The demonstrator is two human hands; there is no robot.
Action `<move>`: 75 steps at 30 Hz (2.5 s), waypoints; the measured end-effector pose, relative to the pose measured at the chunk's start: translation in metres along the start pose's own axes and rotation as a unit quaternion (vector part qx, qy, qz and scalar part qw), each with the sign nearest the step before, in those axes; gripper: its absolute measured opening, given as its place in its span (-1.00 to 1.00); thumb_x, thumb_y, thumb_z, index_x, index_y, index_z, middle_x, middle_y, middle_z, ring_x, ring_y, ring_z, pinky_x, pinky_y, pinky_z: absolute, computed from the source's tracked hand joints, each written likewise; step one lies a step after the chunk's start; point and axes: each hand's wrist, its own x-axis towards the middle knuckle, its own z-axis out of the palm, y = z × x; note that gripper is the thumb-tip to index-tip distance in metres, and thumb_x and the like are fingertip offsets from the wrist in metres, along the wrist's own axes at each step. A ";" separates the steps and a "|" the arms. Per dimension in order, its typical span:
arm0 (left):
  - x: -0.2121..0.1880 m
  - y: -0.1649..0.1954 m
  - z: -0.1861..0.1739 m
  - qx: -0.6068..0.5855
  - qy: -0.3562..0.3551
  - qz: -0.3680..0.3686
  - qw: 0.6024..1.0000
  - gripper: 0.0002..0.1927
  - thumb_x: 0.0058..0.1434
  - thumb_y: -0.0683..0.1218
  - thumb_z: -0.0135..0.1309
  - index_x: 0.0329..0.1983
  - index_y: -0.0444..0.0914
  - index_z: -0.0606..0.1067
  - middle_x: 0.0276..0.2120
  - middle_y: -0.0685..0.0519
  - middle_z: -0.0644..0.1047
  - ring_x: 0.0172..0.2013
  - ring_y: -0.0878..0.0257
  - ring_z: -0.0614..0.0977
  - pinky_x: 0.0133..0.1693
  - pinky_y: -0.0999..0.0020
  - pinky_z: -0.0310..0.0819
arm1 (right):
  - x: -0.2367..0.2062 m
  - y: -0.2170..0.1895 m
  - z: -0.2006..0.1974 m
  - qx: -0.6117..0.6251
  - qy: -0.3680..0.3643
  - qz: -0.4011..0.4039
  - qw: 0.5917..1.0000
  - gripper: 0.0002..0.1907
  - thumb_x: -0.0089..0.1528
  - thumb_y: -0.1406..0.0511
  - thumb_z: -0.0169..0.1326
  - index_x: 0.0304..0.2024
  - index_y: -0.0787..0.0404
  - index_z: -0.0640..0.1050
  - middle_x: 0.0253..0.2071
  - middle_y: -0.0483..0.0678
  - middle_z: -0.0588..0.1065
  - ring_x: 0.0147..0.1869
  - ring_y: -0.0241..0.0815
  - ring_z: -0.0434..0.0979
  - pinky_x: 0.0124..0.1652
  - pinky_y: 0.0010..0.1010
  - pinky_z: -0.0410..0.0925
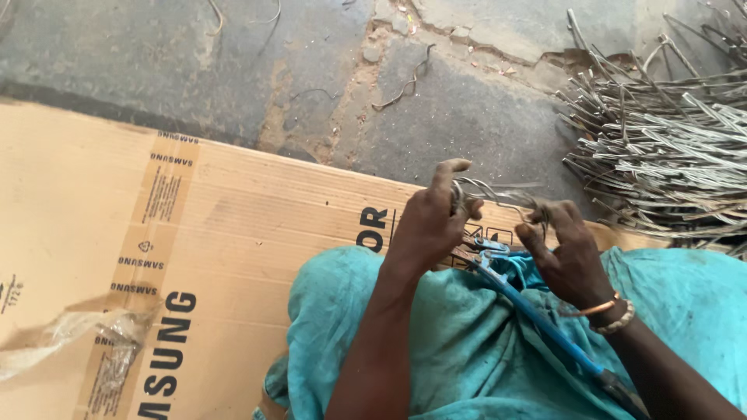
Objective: The person sits on the floor with a cardboard sheet on their lap and twists scrap wire pieces together by hand, folding and winding several strands into a twisted bundle. A pair of pliers rests on their lap while they work, and finished twisted wires are set aside near a large pile of wire.
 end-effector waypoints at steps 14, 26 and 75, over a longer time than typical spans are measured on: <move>0.012 -0.015 0.054 0.201 0.140 0.103 0.964 -0.76 0.21 -0.30 -0.07 -0.05 -0.27 0.35 -0.19 -0.20 0.54 -0.36 -0.20 0.65 -0.38 -0.02 0.55 | -0.049 -0.055 -0.044 0.231 -0.134 0.292 0.918 -0.69 0.37 0.13 -0.07 -0.22 0.27 0.42 -0.60 -0.06 0.40 -0.60 -0.25 0.34 -0.56 -0.37 0.26; 0.004 -0.005 0.070 0.175 0.076 0.126 0.973 -0.75 0.22 -0.31 -0.08 -0.06 -0.22 0.39 -0.16 -0.14 0.54 -0.34 -0.18 0.65 -0.36 -0.01 0.55 | -0.088 -0.083 -0.062 0.448 -0.158 0.384 0.792 -0.64 0.37 0.12 -0.05 -0.05 0.31 0.47 -0.48 -0.03 0.48 -0.51 -0.14 0.50 -0.50 -0.27 0.44; -0.016 0.051 -0.015 0.127 0.100 0.282 0.946 -0.71 0.55 -0.01 -0.09 -0.18 -0.27 0.54 -0.14 -0.07 0.63 -0.06 0.02 0.69 0.00 0.15 0.59 | -0.023 -0.099 -0.027 0.153 -0.061 0.081 0.983 -0.79 0.24 0.28 0.16 -0.13 0.25 0.64 -0.40 -0.03 0.62 -0.40 -0.20 0.67 -0.33 -0.37 0.48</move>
